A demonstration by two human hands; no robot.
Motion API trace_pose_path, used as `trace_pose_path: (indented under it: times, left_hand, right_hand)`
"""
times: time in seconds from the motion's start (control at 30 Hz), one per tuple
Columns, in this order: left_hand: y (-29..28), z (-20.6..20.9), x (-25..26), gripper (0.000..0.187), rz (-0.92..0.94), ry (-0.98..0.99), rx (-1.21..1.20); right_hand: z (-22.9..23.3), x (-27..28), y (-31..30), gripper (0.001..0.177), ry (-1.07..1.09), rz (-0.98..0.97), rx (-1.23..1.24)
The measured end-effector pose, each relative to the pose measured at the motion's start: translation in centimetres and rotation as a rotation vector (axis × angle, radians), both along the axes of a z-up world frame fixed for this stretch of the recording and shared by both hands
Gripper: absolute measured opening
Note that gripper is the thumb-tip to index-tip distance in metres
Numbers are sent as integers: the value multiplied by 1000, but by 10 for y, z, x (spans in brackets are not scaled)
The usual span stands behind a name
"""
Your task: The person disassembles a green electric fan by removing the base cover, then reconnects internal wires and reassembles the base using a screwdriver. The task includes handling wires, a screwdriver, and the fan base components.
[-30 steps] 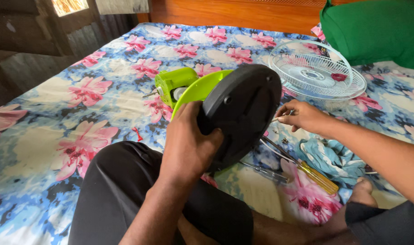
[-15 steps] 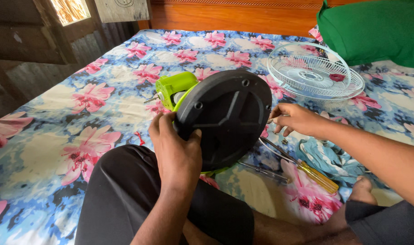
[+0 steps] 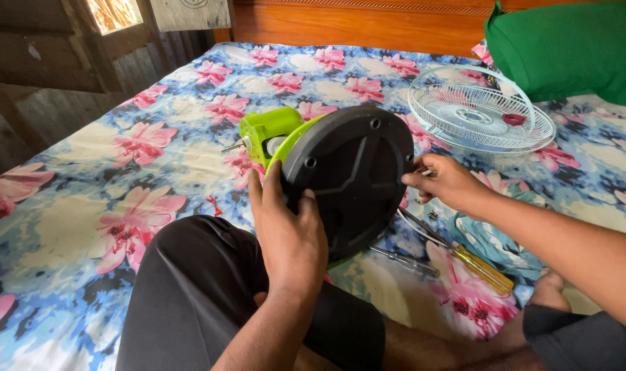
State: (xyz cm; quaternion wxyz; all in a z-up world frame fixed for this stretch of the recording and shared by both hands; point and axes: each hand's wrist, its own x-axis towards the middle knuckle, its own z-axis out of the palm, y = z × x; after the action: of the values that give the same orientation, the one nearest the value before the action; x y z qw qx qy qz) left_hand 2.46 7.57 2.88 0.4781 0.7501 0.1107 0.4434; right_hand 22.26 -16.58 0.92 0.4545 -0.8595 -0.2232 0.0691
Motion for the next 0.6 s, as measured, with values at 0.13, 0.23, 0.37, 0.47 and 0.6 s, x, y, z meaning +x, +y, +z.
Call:
trace_pose_path:
  times: [0.13,0.23,0.37,0.47,0.6]
  left_hand:
    - [-1,0,-3,55,15,36,-141]
    - [0,2,-4,53,63,8,-140]
    - [3,2,-1,62,-4,-59,-287]
    - [5,0,4,60,-17,26,-283]
    - [7,-5,12,61,40,-2,-34]
  right_hand:
    - [0,-2,-1,34,-28,4,-12]
    - [-3,-4,5,36,-64,-24,-46]
    - [-5,-3,4,38,-111,-36,-72]
    - [-5,1,2,38,-133,-29,-32]
    - [-9,5,0,37,-124,-35,-37]
